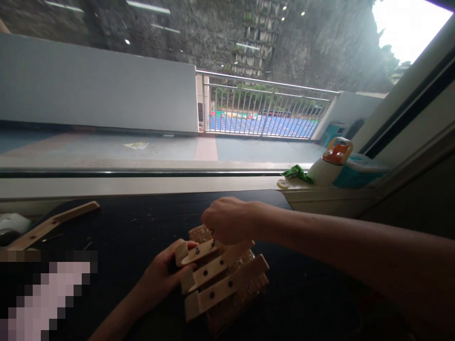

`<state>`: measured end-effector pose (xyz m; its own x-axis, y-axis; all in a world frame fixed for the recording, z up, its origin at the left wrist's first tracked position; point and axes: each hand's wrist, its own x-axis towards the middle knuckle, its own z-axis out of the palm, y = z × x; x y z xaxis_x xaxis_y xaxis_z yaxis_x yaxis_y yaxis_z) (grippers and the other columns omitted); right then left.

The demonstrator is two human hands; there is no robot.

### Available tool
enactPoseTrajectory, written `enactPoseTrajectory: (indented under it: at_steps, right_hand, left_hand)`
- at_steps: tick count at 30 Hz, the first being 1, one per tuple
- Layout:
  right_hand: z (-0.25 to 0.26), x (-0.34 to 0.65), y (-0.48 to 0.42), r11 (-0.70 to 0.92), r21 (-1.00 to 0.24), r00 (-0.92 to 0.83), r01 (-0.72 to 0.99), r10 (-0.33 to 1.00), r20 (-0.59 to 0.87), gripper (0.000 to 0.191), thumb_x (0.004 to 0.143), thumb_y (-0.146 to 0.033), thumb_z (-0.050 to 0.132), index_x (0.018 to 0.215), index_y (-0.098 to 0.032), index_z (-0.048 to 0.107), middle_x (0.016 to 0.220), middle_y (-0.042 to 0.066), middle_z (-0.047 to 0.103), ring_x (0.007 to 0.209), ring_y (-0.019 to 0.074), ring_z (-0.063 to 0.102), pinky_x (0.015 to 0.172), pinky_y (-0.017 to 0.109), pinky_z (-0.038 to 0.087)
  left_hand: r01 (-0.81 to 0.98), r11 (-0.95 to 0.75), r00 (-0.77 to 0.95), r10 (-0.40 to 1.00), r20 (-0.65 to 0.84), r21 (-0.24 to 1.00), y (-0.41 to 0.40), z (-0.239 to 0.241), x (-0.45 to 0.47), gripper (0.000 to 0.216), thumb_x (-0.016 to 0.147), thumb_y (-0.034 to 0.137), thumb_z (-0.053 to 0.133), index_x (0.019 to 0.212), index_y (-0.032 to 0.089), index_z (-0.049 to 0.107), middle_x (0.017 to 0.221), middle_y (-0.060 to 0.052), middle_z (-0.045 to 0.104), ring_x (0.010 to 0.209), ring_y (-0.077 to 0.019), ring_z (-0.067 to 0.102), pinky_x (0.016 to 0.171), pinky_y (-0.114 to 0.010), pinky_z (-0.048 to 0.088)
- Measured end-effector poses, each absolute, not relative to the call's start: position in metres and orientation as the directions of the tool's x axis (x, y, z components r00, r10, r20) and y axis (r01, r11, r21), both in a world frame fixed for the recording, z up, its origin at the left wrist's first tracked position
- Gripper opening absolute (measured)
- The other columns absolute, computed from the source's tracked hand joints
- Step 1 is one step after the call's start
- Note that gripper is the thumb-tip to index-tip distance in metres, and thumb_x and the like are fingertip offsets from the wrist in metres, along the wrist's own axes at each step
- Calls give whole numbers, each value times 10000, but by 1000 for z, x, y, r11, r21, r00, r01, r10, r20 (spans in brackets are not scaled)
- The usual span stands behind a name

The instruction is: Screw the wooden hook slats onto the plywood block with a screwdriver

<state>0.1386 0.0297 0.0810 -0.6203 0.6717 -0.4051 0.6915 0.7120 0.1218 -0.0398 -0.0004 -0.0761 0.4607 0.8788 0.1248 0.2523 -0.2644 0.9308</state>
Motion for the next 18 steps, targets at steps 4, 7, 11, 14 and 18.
enactPoseTrajectory:
  at_steps: [4, 7, 11, 14, 18]
  right_hand:
    - [85, 134, 32, 633, 129, -540, 763, 734, -412, 182, 743, -229, 502, 805, -159, 659, 751, 58, 671, 651, 151, 579, 503, 241, 317]
    - [91, 128, 29, 640, 177, -526, 748, 734, -430, 170, 736, -232, 523, 779, -133, 655, 731, 77, 666, 636, 165, 583, 494, 243, 321]
    - [97, 125, 20, 719, 278, -604, 638, 690, -398, 130, 743, -192, 567, 837, -132, 635, 747, 71, 654, 649, 191, 596, 476, 251, 314]
    - [97, 128, 16, 813, 301, -712, 499, 582, -393, 104, 749, -111, 562, 812, -167, 622, 775, 43, 645, 668, 172, 591, 469, 248, 303]
    - [92, 132, 16, 870, 234, -772, 434, 493, -401, 117, 782, -101, 524, 770, -183, 607, 801, 32, 641, 727, 157, 579, 537, 258, 336]
  left_hand:
    - [253, -277, 461, 877, 136, 927, -1, -75, -40, 235, 745, 188, 598, 979, 178, 608, 839, -10, 620, 791, -177, 577, 717, -240, 452]
    - [246, -287, 466, 872, 147, 926, -2, -75, -41, 231, 750, 194, 596, 980, 172, 606, 834, -11, 619, 781, -174, 572, 706, -239, 453]
    - [234, -300, 472, 867, 162, 925, -3, -75, -41, 230, 760, 195, 593, 988, 167, 597, 846, -17, 613, 797, -176, 568, 727, -248, 453]
    - [233, -288, 476, 867, 150, 929, -3, -75, -41, 225, 766, 195, 589, 989, 166, 592, 866, -23, 618, 811, -180, 570, 738, -253, 454]
    - [232, -267, 475, 870, 131, 935, -1, -77, -41, 229, 762, 199, 595, 990, 172, 594, 869, -22, 625, 808, -181, 574, 733, -251, 458]
